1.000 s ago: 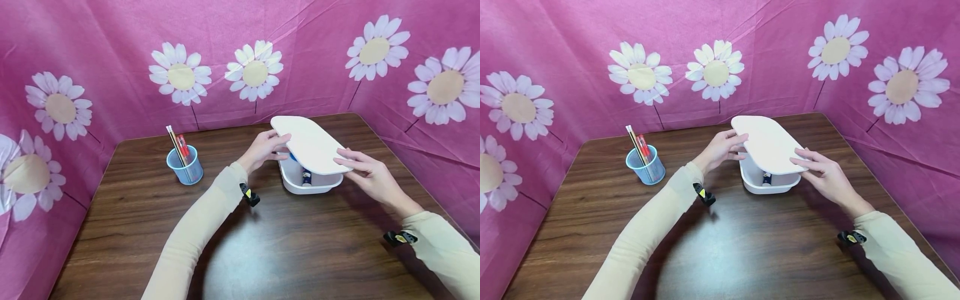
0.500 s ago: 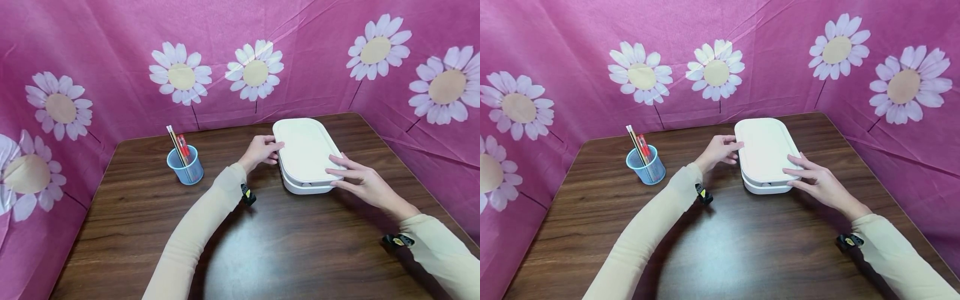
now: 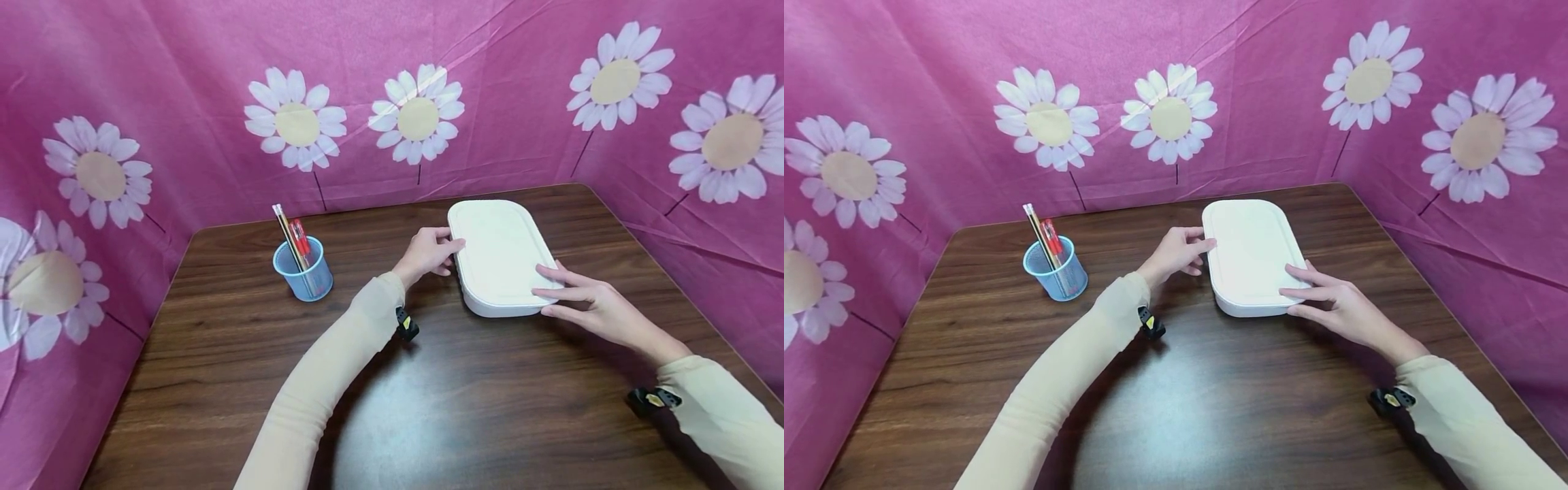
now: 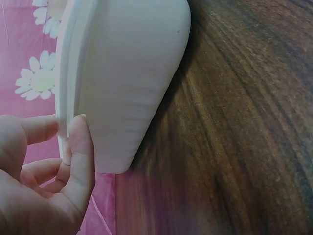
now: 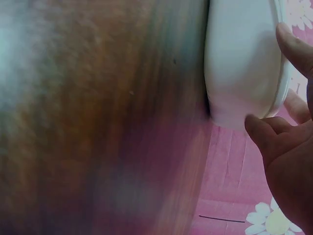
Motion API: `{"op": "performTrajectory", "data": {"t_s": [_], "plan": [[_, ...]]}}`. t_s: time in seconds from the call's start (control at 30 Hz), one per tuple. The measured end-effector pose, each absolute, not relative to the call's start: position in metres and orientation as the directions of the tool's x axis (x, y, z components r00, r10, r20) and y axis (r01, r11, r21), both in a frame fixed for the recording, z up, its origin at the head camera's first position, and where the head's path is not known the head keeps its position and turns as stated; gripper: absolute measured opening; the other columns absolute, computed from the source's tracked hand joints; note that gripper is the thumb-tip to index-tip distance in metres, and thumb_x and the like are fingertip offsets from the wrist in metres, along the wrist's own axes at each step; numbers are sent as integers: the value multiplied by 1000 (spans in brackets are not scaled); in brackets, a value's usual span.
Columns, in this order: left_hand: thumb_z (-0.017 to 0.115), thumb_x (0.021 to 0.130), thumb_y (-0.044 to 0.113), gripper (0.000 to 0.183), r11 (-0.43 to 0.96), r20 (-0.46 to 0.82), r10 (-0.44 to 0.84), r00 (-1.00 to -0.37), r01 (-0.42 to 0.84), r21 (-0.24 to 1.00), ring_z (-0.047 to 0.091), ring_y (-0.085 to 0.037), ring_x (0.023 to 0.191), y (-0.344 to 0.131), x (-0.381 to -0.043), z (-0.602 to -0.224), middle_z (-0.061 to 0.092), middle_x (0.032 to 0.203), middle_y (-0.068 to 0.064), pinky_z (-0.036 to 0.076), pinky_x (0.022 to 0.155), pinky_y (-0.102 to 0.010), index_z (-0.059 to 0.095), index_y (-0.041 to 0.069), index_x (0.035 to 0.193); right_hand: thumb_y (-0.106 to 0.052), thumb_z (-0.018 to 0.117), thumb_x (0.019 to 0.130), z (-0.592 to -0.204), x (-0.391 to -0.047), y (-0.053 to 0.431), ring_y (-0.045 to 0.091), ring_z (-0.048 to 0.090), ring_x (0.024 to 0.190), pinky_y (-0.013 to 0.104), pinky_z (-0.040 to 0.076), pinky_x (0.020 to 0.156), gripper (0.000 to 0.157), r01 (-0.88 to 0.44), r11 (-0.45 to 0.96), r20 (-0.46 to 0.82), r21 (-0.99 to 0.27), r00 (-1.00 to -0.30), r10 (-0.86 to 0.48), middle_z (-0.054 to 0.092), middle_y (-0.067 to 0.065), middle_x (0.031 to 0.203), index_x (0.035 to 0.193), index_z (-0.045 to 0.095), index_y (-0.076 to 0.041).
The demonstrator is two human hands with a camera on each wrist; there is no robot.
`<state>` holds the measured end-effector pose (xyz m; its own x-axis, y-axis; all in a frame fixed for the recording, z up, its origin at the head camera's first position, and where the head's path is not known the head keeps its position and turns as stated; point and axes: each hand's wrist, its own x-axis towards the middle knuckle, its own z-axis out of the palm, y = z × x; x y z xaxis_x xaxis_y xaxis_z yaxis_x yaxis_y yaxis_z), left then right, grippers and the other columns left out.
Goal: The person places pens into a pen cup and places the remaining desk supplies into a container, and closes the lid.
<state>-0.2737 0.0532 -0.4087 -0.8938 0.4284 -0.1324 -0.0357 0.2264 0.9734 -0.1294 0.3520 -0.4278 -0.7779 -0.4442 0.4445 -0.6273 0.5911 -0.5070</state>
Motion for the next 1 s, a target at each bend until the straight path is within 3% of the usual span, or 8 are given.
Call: {"op": "performTrajectory", "data": {"t_s": [0.2, 0.43, 0.7, 1.0], "plan": [[68, 100, 20, 42, 221, -164, 427, -889, -73, 972, 58, -14, 62, 52, -274, -414, 62, 84, -2, 61, 56, -32, 61, 7, 139, 12, 84, 72, -429, -130, 352, 31, 34, 146, 22, 24, 119, 53, -632, 601, 435, -489, -774, -460, 56, 21, 143, 119, 77, -11], [68, 100, 22, 39, 180, -169, 418, -893, -101, 979, 58, -15, 61, 54, -274, -425, 61, 84, -2, 59, 52, -30, 63, 9, 137, -1, 88, 76, -429, -137, 357, 8, 47, 136, 11, 33, 109, 47, -569, 641, 373, -515, -822, -430, 59, 13, 141, 118, 78, -19], [68, 100, 24, 41, 179, -175, 418, -891, -108, 978, 59, -16, 61, 54, -270, -429, 61, 85, -1, 59, 52, -30, 62, 10, 139, 2, 88, 74, -431, -139, 359, 31, 33, 146, 14, 26, 115, 47, -579, 602, 361, -549, -814, -455, 61, 17, 137, 117, 78, -14], [68, 100, 25, 41, 191, -162, 377, -912, -94, 977, 59, -16, 62, 51, -272, -429, 61, 84, -3, 59, 52, -30, 62, 11, 138, 0, 88, 75, -427, -149, 359, 26, 34, 146, 15, 25, 115, 50, -602, 597, 356, -530, -797, -488, 62, 14, 137, 121, 76, -14]]}}
